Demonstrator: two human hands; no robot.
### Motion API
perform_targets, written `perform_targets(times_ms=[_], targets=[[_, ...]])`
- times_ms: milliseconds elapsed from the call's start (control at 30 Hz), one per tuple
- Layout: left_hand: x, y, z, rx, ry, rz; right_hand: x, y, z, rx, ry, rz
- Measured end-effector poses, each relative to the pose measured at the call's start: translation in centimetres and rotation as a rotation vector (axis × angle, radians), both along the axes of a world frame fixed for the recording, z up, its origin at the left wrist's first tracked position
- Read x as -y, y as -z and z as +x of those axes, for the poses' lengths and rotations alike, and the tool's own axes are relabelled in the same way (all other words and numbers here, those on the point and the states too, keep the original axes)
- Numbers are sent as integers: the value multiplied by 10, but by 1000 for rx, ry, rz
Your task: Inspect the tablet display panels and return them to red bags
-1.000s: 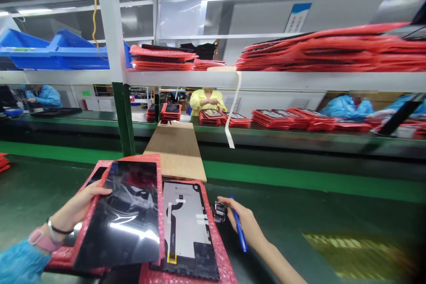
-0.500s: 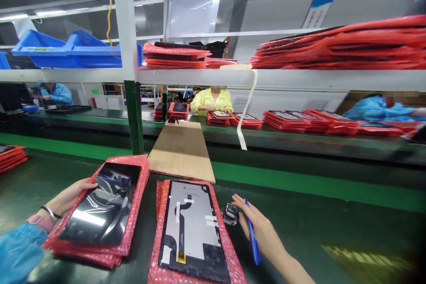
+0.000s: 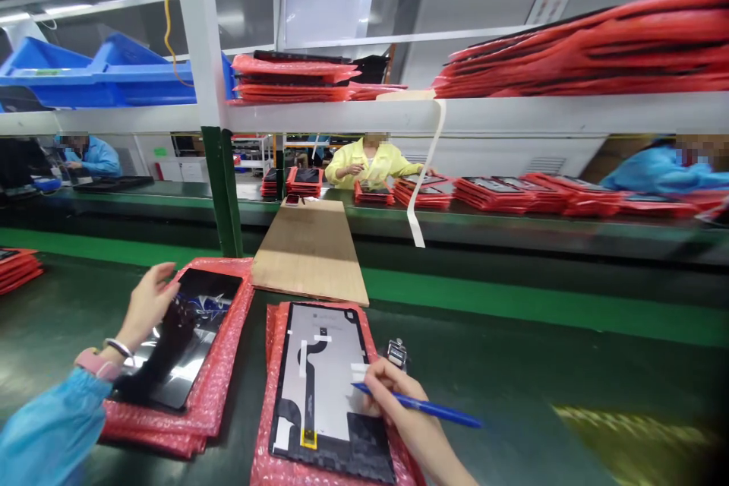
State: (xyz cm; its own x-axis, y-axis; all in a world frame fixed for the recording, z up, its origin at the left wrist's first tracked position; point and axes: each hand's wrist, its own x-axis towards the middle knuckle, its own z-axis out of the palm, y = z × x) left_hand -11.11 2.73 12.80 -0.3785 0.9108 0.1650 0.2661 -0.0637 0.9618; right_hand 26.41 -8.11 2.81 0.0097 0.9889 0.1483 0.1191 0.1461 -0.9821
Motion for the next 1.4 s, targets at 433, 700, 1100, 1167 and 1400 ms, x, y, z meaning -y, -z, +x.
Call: perform_targets(times_ms=[433,700,1100,1167,1400], targets=[[52,49,149,240,558,-424,4,-1,-15,314,105,125],[42,34,145,401,533,-548,3,2,-12,234,125,80],[40,31,186,511,698,-469,3,-6,-2,-74,157,12],[42,23,184,514,703,-408,5,-14,6,-84,202,41],[55,-24,172,533,678,-188,36,-78,39,52,81,513]])
